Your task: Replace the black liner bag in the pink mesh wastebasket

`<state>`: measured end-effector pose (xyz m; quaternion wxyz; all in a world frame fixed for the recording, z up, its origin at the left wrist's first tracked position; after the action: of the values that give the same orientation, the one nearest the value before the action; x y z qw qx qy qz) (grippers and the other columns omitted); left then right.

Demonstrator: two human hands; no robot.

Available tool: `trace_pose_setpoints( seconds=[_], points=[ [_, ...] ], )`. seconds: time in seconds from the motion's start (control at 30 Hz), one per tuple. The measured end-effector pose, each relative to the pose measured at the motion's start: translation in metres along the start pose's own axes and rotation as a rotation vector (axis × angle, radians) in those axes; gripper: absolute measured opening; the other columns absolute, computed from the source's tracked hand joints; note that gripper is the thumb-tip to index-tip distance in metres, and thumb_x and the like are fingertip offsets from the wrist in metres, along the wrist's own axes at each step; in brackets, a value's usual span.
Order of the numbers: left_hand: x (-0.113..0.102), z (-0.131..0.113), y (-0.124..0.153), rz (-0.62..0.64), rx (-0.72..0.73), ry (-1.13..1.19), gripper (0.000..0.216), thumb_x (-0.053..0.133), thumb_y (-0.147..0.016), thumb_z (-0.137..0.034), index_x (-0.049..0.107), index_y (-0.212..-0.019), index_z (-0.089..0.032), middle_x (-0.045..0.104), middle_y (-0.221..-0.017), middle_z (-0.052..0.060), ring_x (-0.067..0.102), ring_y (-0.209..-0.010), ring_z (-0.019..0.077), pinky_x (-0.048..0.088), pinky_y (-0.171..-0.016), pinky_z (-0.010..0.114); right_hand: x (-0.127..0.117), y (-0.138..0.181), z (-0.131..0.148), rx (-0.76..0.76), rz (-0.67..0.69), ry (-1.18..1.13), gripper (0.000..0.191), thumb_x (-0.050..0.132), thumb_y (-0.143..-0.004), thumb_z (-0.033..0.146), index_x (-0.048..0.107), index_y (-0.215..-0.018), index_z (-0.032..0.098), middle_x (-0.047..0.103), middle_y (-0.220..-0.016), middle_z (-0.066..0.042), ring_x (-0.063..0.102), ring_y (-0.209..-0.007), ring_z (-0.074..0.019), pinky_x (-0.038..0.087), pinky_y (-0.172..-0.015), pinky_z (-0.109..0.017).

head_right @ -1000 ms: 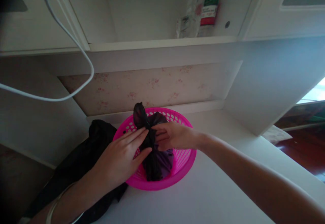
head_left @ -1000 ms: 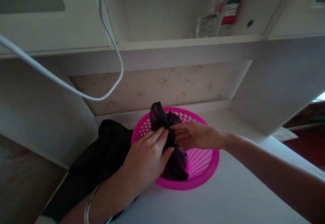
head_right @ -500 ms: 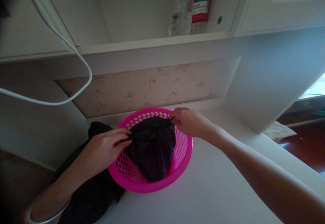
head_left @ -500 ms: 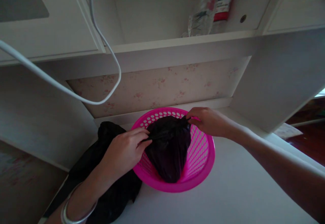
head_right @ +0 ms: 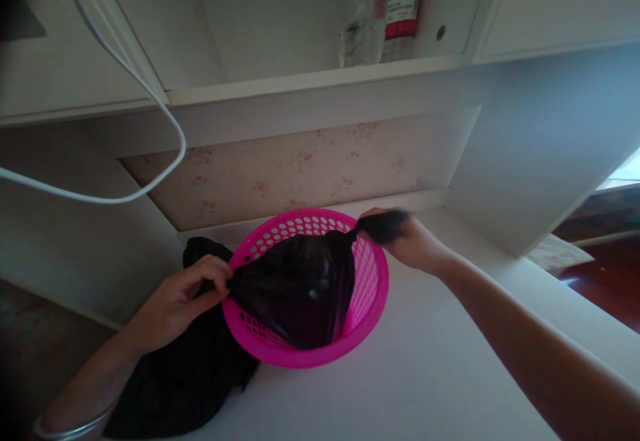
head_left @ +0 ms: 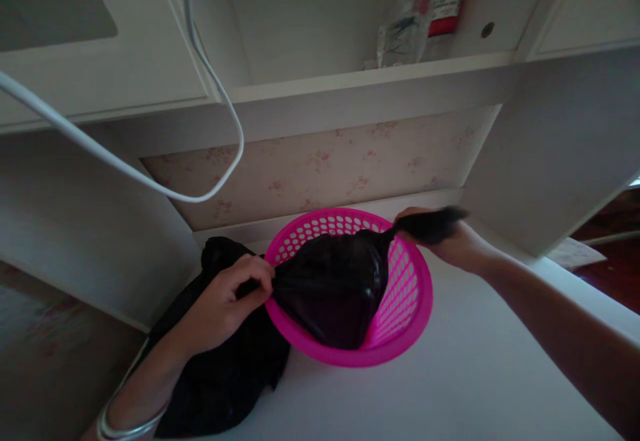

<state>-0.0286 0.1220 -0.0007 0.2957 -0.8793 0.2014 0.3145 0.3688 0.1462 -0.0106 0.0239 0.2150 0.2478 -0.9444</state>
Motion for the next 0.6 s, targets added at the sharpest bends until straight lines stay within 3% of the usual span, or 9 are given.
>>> trace_pose_setpoints(
  seconds=[0.1,0.17,0.27,0.33,0.37,0.4,0.47,0.53,0.6],
  points=[
    [-0.011,0.018,0.011,-0.059,-0.053,0.131,0.006,0.065,-0.092,-0.018,0.065,-0.092,-0.024,0.068,-0.095,0.004,0.068,-0.091,0.0203,0.059,-0.082,0.03,-0.019,0.015,-0.022,0.051,-0.18,-0.121,0.027,0.068,-0.095,0.051,0.075,-0.093,0.025,0.08,-0.09,-0.009,0.076,-0.081,-0.0248,0.061,-0.075,-0.039],
    [-0.01,0.011,0.019,-0.163,-0.028,0.169,0.018,0.066,-0.092,-0.022,0.065,-0.11,-0.026,0.065,-0.111,0.007,0.068,-0.103,0.0232,0.06,-0.089,0.034,-0.026,0.023,-0.024,0.052,-0.351,-0.197,0.018,0.066,-0.096,0.043,0.071,-0.091,0.027,0.078,-0.089,-0.006,0.075,-0.079,-0.0243,0.061,-0.074,-0.041],
    [0.003,-0.031,0.031,-0.395,0.097,0.019,0.032,0.065,-0.096,-0.033,0.06,-0.128,-0.03,0.057,-0.13,0.009,0.061,-0.123,0.0285,0.057,-0.104,0.045,-0.026,0.034,0.004,-0.096,-0.675,-0.212,0.003,0.073,-0.091,0.03,0.071,-0.088,0.031,0.071,-0.081,-0.001,0.069,-0.07,-0.0222,0.056,-0.067,-0.039],
    [0.019,-0.07,0.036,-0.503,0.271,-0.256,0.035,0.072,-0.092,-0.039,0.061,-0.125,-0.032,0.06,-0.127,0.008,0.059,-0.122,0.0297,0.054,-0.109,0.051,-0.016,0.043,0.039,-0.349,-0.793,-0.02,0.017,0.074,-0.089,0.021,0.074,-0.1,0.034,0.071,-0.086,-0.002,0.068,-0.074,-0.0244,0.054,-0.069,-0.042],
    [0.029,-0.088,0.035,-0.497,0.386,-0.412,0.029,0.075,-0.09,-0.04,0.064,-0.117,-0.034,0.063,-0.122,0.006,0.06,-0.118,0.0287,0.053,-0.111,0.051,-0.007,0.047,0.058,-0.497,-0.788,0.137,0.029,0.073,-0.088,0.015,0.074,-0.109,0.035,0.071,-0.088,-0.003,0.069,-0.079,-0.0263,0.055,-0.074,-0.045],
    [0.038,-0.103,0.032,-0.46,0.47,-0.555,0.023,0.075,-0.091,-0.037,0.067,-0.112,-0.037,0.066,-0.118,0.003,0.06,-0.117,0.0261,0.051,-0.114,0.048,0.003,0.048,0.074,-0.648,-0.688,0.311,0.037,0.072,-0.085,0.01,0.073,-0.114,0.034,0.072,-0.089,-0.003,0.07,-0.081,-0.0266,0.057,-0.082,-0.047],
    [0.054,-0.12,0.019,-0.334,0.632,-0.788,0.023,0.067,-0.097,-0.031,0.068,-0.118,-0.041,0.072,-0.121,-0.002,0.061,-0.121,0.0224,0.048,-0.117,0.042,0.027,0.046,0.094,-0.822,-0.31,0.593,0.043,0.07,-0.083,0.007,0.07,-0.119,0.031,0.076,-0.098,-0.003,0.072,-0.089,-0.0254,0.057,-0.093,-0.048],
    [0.06,-0.119,0.001,-0.245,0.625,-0.89,0.034,0.056,-0.103,-0.023,0.065,-0.133,-0.036,0.074,-0.131,-0.002,0.062,-0.126,0.0231,0.048,-0.114,0.043,0.042,0.039,0.095,-0.796,-0.053,0.75,0.042,0.066,-0.087,0.01,0.066,-0.125,0.027,0.077,-0.115,-0.007,0.072,-0.108,-0.0271,0.055,-0.104,-0.049],
    [0.056,-0.107,-0.015,-0.184,0.559,-0.869,0.038,0.05,-0.103,-0.015,0.063,-0.137,-0.025,0.078,-0.126,0.003,0.068,-0.117,0.0252,0.051,-0.106,0.045,0.048,0.03,0.084,-0.679,0.012,0.865,0.042,0.062,-0.094,0.015,0.061,-0.136,0.022,0.072,-0.132,-0.014,0.067,-0.124,-0.032,0.05,-0.111,-0.054]
  ],
)
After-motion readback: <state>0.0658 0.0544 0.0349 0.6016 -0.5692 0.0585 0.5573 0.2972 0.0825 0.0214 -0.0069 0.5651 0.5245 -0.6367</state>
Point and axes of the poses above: each hand's wrist, its own y-axis away from the middle knuckle, its own x-axis out of the palm, z = x × y, the point moved 2 cm from there along -y, towards the middle knuckle
